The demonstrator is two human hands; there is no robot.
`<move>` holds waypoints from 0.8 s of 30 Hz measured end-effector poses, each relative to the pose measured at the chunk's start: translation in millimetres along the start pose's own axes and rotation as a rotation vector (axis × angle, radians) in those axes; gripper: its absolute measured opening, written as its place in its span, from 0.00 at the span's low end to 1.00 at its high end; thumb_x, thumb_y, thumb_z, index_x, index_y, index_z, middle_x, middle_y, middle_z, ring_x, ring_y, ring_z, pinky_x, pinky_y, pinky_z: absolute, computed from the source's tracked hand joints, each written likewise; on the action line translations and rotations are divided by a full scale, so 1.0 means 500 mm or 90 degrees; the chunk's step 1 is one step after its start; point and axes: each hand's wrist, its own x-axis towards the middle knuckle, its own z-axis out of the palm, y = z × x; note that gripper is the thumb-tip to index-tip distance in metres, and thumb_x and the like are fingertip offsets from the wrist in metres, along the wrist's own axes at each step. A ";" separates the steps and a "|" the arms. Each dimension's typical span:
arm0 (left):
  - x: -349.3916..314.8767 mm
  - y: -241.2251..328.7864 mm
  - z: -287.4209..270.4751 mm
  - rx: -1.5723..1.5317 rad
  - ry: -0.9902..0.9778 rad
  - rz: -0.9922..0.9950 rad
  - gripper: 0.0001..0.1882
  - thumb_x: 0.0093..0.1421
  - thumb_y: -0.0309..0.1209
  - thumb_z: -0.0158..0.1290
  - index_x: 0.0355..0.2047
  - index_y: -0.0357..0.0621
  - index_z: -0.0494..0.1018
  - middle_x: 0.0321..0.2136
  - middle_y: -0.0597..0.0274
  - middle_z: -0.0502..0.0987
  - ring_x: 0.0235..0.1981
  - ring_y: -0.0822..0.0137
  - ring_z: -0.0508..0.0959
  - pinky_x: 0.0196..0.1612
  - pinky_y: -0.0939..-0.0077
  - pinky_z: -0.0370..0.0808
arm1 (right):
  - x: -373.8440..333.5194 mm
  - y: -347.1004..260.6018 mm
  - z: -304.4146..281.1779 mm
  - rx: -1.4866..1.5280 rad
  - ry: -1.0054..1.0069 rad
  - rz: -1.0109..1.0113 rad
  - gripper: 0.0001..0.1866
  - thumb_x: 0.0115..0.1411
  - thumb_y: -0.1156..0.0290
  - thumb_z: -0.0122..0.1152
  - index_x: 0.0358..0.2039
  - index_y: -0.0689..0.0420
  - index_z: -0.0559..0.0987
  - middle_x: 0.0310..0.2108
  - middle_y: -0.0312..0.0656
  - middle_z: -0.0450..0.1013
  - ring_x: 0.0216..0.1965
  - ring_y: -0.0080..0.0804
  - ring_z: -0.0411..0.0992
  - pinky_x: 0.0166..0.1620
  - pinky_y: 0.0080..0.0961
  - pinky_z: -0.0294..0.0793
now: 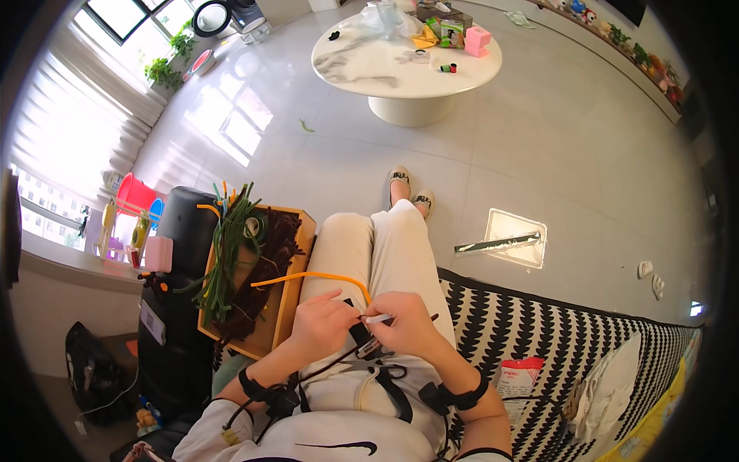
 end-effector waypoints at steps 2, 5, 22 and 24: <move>-0.003 -0.011 -0.013 -0.084 -0.035 -0.048 0.06 0.51 0.24 0.58 0.30 0.39 0.74 0.20 0.60 0.74 0.21 0.67 0.76 0.29 0.67 0.74 | 0.000 -0.001 -0.006 -0.025 0.012 -0.087 0.04 0.45 0.79 0.64 0.21 0.62 0.77 0.17 0.42 0.70 0.19 0.34 0.69 0.23 0.23 0.67; -0.005 -0.018 -0.040 -0.963 -0.374 -0.550 0.05 0.56 0.26 0.56 0.30 0.36 0.73 0.20 0.62 0.75 0.21 0.71 0.76 0.25 0.76 0.73 | 0.003 -0.024 -0.025 -0.021 -0.109 -0.286 0.03 0.45 0.78 0.60 0.23 0.60 0.76 0.19 0.42 0.70 0.20 0.39 0.69 0.25 0.27 0.68; -0.015 0.001 -0.010 -0.980 -0.148 -0.484 0.05 0.61 0.25 0.50 0.32 0.35 0.72 0.23 0.62 0.73 0.26 0.72 0.74 0.38 0.69 0.74 | -0.002 -0.024 -0.028 0.019 0.006 -0.179 0.03 0.49 0.78 0.61 0.23 0.61 0.76 0.18 0.38 0.69 0.19 0.23 0.67 0.22 0.20 0.65; -0.016 -0.007 -0.003 -1.204 -0.213 -0.394 0.05 0.63 0.24 0.46 0.34 0.35 0.72 0.23 0.64 0.72 0.26 0.74 0.73 0.41 0.70 0.75 | -0.001 -0.020 -0.028 -0.022 0.020 -0.315 0.03 0.49 0.78 0.61 0.24 0.61 0.76 0.19 0.38 0.69 0.20 0.22 0.68 0.22 0.20 0.65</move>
